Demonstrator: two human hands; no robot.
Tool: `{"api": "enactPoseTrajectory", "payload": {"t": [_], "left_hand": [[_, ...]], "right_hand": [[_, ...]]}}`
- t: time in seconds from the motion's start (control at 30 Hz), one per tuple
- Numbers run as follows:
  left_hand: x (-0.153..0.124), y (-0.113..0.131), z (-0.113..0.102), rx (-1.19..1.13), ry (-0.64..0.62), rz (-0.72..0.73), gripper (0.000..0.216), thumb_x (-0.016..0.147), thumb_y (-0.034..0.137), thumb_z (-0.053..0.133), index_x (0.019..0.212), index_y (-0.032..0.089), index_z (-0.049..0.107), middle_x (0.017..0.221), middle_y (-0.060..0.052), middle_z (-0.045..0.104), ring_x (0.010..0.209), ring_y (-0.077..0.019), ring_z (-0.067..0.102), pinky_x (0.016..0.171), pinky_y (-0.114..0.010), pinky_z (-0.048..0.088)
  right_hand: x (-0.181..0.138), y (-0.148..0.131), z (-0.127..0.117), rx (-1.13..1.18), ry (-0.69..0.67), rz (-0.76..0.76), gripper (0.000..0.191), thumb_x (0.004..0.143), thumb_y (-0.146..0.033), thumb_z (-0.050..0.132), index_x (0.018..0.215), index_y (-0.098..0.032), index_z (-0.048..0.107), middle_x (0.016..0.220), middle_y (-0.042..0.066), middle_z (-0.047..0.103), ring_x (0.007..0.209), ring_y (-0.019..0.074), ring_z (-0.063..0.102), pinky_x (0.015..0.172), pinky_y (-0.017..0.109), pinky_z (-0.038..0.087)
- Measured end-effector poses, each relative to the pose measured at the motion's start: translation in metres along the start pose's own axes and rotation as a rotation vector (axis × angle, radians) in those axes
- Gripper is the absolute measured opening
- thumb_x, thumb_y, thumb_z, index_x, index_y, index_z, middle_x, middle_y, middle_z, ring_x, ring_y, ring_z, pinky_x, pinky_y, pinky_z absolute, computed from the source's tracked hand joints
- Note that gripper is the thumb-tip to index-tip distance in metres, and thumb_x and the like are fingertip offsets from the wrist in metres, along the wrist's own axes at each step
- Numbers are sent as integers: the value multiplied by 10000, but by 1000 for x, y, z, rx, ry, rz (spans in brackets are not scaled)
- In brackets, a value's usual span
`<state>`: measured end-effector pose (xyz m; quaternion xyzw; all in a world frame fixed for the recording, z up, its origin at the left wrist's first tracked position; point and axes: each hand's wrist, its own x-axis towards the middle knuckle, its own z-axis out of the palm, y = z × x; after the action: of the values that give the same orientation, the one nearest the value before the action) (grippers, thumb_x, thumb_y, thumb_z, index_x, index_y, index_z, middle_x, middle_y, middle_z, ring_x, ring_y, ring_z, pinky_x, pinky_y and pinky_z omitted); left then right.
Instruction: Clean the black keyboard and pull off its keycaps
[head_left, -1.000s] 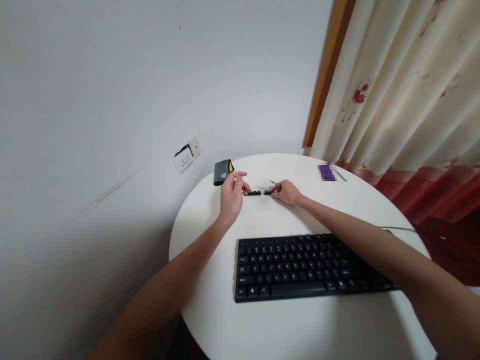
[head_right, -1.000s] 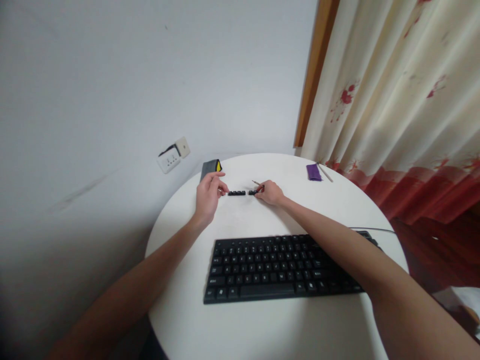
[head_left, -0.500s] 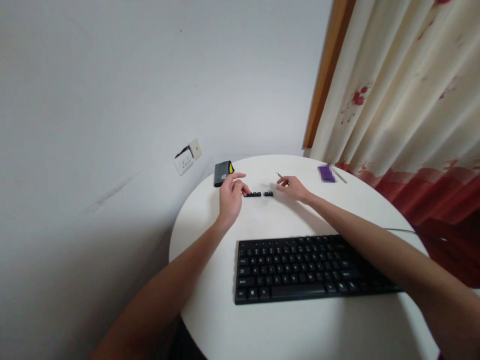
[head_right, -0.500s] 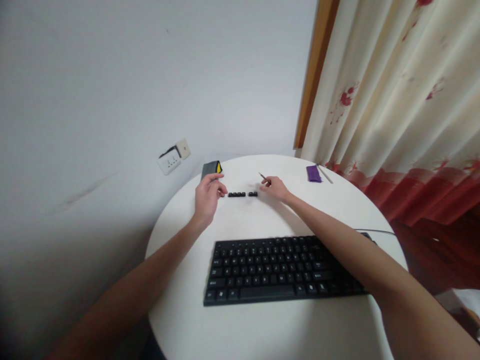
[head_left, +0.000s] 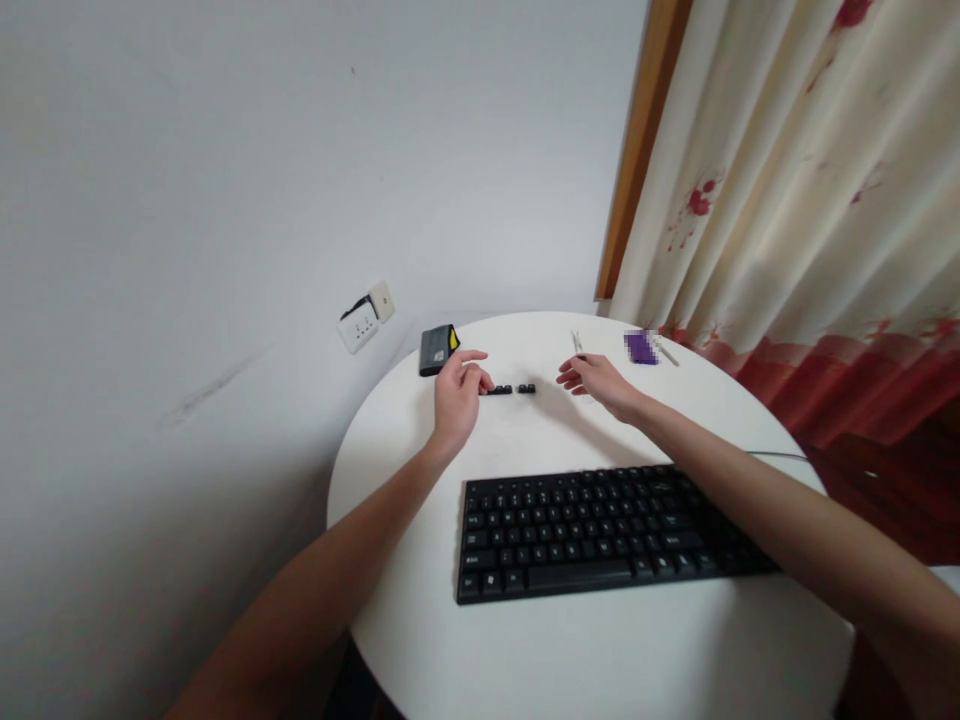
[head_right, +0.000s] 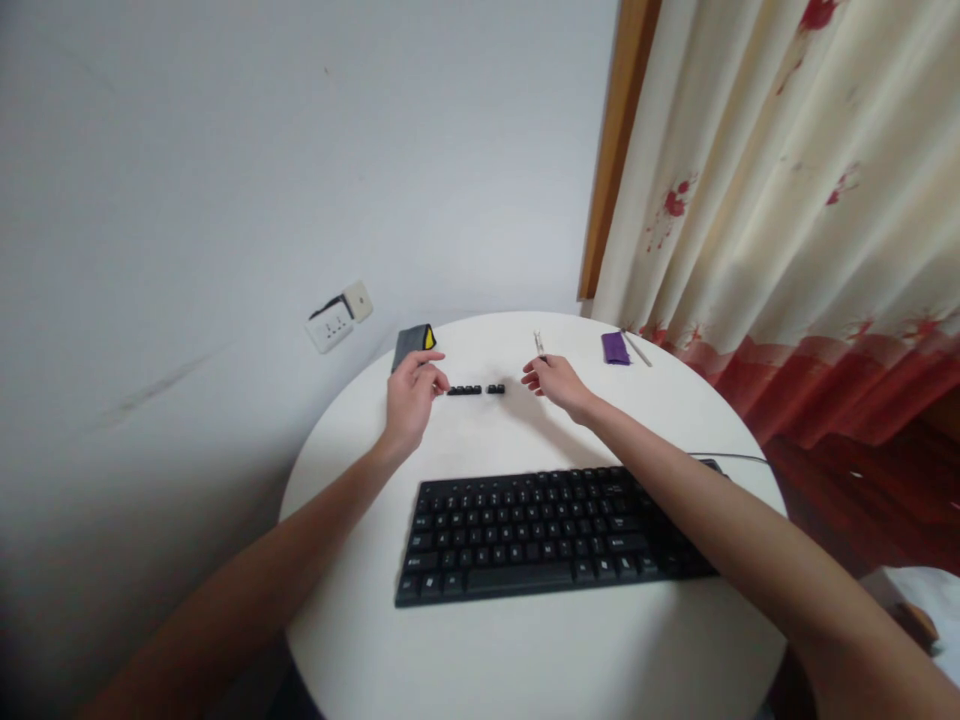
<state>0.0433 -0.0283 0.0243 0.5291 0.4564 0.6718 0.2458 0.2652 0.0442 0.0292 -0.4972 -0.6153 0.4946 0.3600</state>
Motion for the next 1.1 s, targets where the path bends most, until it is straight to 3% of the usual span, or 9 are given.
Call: {"api": "enactPoseTrajectory", "payload": {"t": [0.1,0.3,1.1], "left_hand": [[-1,1,0,6,-3,-5,224,815,159,473,982,179,620,594,20,597,574,-120,558,578,-229,426],[-1,3,-2,8,-1,-10,221,821,156,472,985,177,619,593,17,604,573,-116,553,574,-226,422],[-2,6,-1,1,-16,-10,227,817,136,463,973,187,619,584,19,600,564,-119,556,567,-234,422]], "right_hand": [[12,9,19,9,-28,126,249,945,-203,379,884,-128,608,1004,171,714,714,147,624,623,249,485],[26,25,39,41,-21,160,258,941,-193,356,941,-117,602,1104,183,698,690,134,617,578,232,468],[31,29,39,43,-27,132,230,898,-202,423,899,-118,637,1122,166,696,684,136,603,558,236,446]]}}
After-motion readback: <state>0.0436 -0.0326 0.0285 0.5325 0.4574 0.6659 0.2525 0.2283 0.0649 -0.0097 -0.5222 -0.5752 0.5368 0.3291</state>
